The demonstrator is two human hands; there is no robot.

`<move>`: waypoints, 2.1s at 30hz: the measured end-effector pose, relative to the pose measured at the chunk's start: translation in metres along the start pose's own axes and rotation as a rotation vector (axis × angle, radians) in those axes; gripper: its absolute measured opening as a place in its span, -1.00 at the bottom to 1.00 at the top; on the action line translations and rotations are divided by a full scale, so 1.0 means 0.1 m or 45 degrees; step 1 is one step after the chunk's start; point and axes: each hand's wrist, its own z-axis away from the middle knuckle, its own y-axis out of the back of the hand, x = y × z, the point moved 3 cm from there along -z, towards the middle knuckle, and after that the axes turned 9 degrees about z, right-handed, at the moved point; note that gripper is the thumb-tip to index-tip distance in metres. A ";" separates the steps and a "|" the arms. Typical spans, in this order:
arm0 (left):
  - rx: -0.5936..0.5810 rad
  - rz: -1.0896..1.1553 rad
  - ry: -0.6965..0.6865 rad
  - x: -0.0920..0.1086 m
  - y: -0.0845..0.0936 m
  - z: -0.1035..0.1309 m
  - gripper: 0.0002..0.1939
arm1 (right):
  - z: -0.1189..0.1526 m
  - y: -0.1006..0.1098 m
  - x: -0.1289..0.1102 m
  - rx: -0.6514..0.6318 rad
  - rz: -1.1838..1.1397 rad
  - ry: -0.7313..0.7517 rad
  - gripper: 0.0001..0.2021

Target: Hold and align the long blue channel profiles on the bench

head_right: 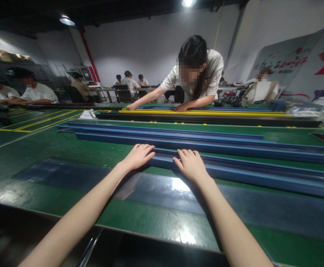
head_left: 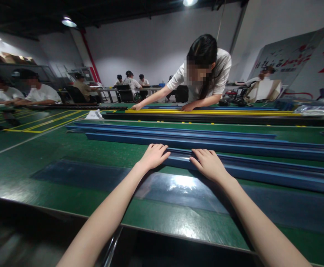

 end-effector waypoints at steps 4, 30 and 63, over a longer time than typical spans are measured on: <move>0.003 -0.006 -0.004 0.00 0.00 0.00 -0.56 | 0.00 0.00 0.00 0.000 0.004 0.001 -0.52; 0.003 0.051 0.068 0.05 0.01 -0.03 -0.59 | -0.01 0.03 0.06 -0.043 -0.119 0.010 -0.53; 0.092 0.046 -0.109 1.11 -0.19 -0.63 -0.68 | 0.80 -0.02 1.24 0.023 -0.174 -0.089 -0.49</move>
